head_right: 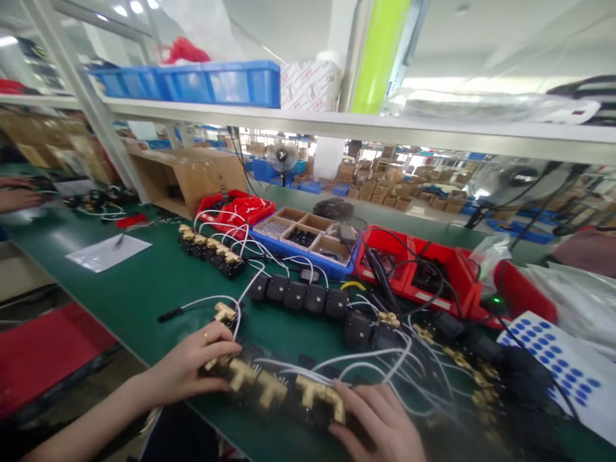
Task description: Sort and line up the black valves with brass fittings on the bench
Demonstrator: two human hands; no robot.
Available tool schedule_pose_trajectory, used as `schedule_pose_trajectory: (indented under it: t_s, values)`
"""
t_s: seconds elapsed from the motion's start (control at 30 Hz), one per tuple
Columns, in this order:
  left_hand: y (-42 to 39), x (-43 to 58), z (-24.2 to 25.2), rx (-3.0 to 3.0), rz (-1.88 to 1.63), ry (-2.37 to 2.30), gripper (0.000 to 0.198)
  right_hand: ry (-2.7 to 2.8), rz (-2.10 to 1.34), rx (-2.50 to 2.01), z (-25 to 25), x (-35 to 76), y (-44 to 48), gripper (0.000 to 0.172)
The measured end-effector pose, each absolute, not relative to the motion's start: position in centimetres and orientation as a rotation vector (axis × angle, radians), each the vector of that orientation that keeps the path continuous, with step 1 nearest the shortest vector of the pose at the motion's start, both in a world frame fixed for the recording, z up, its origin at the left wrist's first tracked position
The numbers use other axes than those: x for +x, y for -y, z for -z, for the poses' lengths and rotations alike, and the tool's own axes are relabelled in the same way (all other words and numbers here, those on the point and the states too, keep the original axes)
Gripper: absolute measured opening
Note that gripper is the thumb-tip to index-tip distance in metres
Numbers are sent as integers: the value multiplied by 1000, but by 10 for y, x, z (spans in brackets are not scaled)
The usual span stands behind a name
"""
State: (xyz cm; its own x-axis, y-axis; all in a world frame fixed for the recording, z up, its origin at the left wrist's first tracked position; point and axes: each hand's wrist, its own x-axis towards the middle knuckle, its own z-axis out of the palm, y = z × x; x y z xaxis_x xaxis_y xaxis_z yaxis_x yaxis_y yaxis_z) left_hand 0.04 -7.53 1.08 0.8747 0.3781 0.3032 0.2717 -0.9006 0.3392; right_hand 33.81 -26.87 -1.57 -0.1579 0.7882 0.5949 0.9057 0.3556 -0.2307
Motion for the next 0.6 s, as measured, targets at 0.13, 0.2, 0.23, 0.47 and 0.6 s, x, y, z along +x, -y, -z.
schedule_pose_trajectory:
  t_s: [0.13,0.2,0.23,0.47,0.6]
  values:
    - [74,19,-11,3003,-557,-254,44,2010,283,-1667,6,320,267,47]
    - [76,27,-11,3058,-580,-169,39,2027,344,-1761,8,313,266,51]
    - [78,30,-11,3075,-602,-153,36,2031,368,-1791,9,311,265,50]
    - [83,28,-14,2959,-653,-198,44,2045,358,-1778,10,310,265,37]
    - [63,13,-23,2716,-736,-445,30,2001,350,-1659,12,326,271,42]
